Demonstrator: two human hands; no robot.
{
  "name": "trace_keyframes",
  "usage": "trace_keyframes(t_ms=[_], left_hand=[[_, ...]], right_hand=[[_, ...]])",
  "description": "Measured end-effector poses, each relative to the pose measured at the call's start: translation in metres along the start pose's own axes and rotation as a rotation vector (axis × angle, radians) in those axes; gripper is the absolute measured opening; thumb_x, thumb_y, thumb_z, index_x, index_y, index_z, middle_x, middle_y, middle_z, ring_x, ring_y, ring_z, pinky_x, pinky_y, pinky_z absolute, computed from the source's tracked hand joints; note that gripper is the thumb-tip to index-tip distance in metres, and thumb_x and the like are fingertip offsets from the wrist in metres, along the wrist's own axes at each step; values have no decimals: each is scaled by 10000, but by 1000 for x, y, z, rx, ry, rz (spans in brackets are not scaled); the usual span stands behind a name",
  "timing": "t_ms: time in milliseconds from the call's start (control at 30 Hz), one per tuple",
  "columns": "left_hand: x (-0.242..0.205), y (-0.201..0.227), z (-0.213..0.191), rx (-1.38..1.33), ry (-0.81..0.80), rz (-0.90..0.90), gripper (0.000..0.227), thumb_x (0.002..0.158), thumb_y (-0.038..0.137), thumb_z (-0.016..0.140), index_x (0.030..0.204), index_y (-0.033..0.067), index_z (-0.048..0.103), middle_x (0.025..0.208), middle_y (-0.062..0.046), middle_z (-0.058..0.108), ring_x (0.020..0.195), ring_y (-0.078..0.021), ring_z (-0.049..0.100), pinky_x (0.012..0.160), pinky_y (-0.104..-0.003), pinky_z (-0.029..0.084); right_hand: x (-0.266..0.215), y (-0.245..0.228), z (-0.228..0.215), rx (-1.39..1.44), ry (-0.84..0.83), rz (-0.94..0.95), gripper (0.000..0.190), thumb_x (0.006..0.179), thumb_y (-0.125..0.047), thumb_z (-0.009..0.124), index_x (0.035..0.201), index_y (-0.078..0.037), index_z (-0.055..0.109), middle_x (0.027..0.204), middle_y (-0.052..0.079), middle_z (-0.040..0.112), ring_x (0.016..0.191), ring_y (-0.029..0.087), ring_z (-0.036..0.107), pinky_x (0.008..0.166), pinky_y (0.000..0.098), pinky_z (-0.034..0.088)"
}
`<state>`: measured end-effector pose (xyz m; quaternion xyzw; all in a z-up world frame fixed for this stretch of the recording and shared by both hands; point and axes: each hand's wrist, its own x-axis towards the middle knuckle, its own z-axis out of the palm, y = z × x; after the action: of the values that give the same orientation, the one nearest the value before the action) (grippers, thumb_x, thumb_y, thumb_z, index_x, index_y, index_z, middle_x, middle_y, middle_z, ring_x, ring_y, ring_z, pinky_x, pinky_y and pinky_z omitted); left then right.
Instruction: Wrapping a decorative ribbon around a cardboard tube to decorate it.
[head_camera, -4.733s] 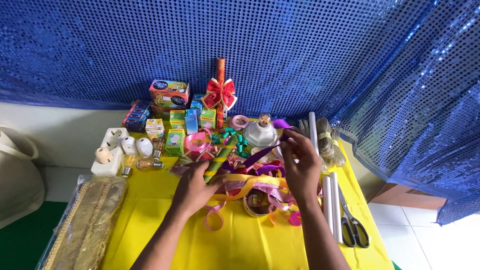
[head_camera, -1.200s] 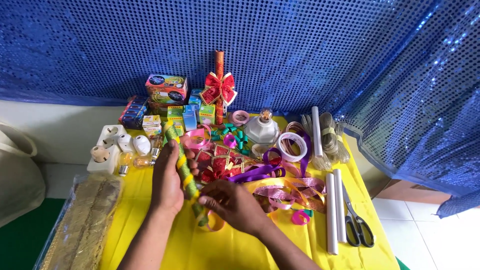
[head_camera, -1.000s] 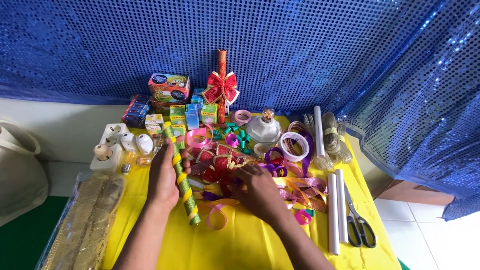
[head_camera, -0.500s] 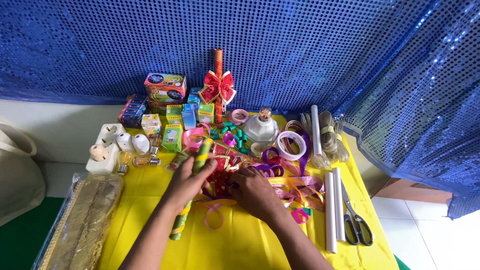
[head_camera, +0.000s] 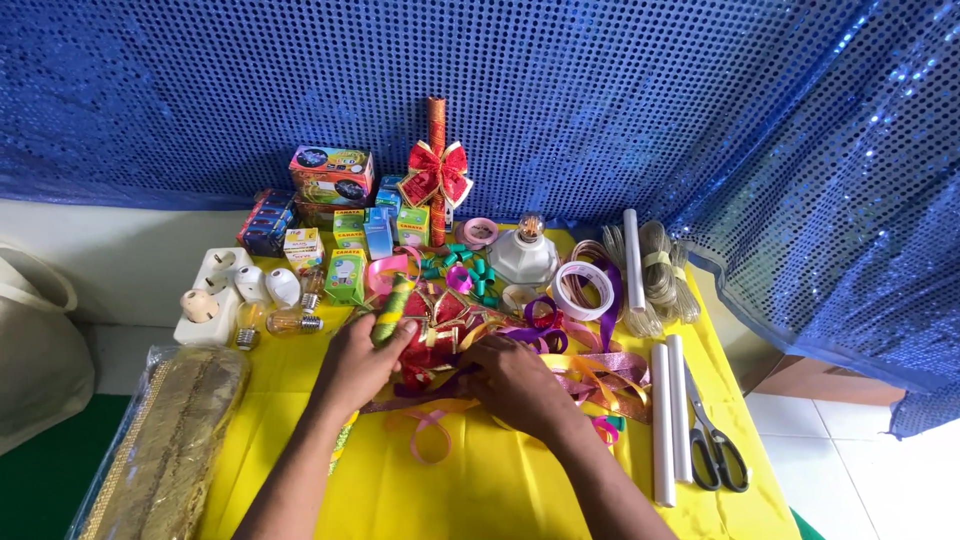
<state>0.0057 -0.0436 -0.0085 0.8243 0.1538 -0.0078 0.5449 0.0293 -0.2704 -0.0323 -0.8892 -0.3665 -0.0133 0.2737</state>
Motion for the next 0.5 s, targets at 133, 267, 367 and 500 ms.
trace_keyframes(t_ms=[133, 267, 367, 500], left_hand=[[2, 1, -12, 80, 48, 22, 394, 954, 382, 732, 1156, 44, 713, 825, -164, 715, 708, -264, 750, 644, -375, 587], [4, 3, -22, 82, 88, 18, 557, 971, 372, 724, 1319, -43, 592, 906, -210, 699, 734, -282, 746, 715, -431, 595], [-1, 6, -24, 62, 109, 12, 556, 979, 356, 720, 1315, -62, 572, 928, -204, 695, 753, -278, 750, 745, -428, 593], [6, -4, -21, 3, 101, -4, 496, 976, 349, 733, 1262, -32, 600, 966, -193, 707, 764, -267, 751, 764, -410, 596]], right_hand=[[1, 7, -9, -22, -7, 20, 137, 892, -147, 711, 1007, -112, 776, 995, 121, 765, 990, 342, 751, 859, 442, 598], [-1, 17, -17, -13, 63, 74, 170, 897, -147, 702, 1038, -110, 790, 967, 136, 759, 927, 353, 755, 842, 460, 593], [-5, 35, -19, -46, 148, 144, 173, 884, -180, 721, 1033, -137, 798, 934, 117, 761, 900, 344, 754, 804, 474, 593], [-11, 66, -24, -69, 297, 250, 184, 861, -157, 720, 1026, -184, 797, 916, 112, 755, 870, 367, 739, 778, 486, 587]])
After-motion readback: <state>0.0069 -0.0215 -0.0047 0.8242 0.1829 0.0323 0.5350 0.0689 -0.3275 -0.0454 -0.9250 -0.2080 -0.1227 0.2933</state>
